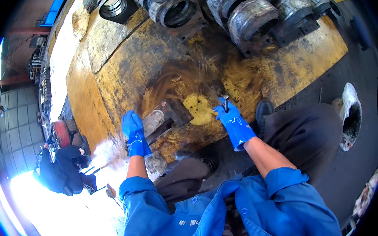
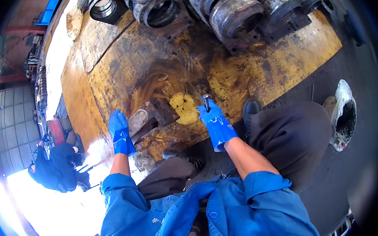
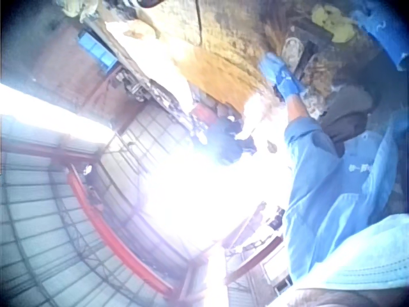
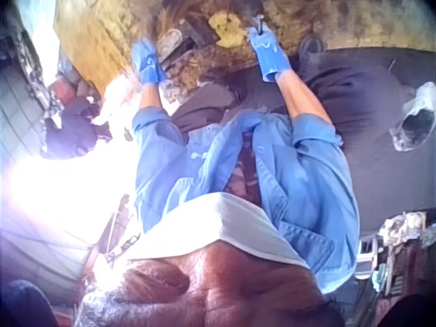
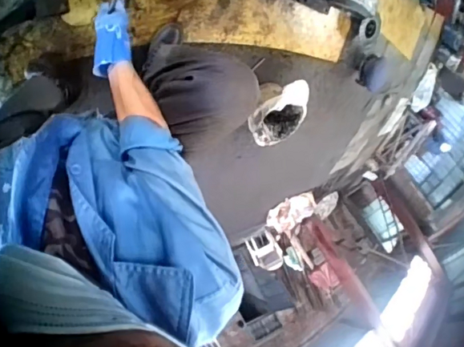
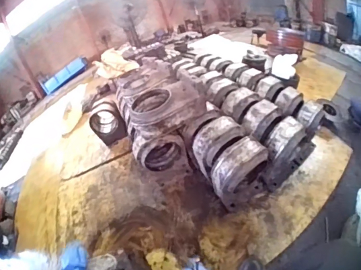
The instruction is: The person cleans a heavy mechanical component by using a scraping tool to remove debris from its surface and then wipes the interior and exterior with a large bundle of waste material.
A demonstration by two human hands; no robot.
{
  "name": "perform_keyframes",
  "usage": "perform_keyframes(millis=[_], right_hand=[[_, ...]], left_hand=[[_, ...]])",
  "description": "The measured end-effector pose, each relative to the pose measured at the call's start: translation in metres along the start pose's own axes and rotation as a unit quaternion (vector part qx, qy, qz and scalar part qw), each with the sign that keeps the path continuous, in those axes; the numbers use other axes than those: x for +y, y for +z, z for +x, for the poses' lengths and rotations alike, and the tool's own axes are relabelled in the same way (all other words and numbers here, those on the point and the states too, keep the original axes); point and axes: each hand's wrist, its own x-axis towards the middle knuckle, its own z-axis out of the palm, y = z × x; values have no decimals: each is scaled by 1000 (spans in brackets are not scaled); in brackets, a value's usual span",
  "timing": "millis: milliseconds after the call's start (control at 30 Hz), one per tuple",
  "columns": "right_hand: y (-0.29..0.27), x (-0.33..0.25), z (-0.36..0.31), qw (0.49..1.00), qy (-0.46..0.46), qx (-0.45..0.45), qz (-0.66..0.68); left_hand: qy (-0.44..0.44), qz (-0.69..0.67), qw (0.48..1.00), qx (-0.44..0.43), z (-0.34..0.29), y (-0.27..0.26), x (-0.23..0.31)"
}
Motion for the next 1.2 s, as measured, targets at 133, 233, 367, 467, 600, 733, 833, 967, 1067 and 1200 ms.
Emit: perform_keyframes(millis=[133,233,367,467,600,733,833,967,1067,1200], right_hand=[[9,29,14,999,-11,4,-41],[9,50,22,999,-18,4,-44],[21,19,-6,998,-13,-26,-55],[16,15,-7,999,-32,-24,-14],[8,6,-9,997,-48,-9,-63],[-12,5,-8,995,-53,-2,-79],[-19,2,-11,994,-79,3,-75],[-32,20,1,996,-64,0,-56],[-41,28,11,998,-16,-1,-59],[-31,11,1,997,4,-17,-74]], left_hand=[[-21,-100,975,198,11,-13,64],[-161,-234,949,137,-22,-11,98],[-354,-315,881,-11,-89,-7,145],[-424,-393,785,-222,-96,3,145],[-443,-402,756,-266,-74,-6,176],[-432,-412,735,-322,-57,8,179],[-467,-399,710,-343,-54,37,155],[-491,-391,718,-301,-56,70,140],[-491,-360,731,-307,-54,61,165],[-481,-402,724,-287,-59,58,160]])
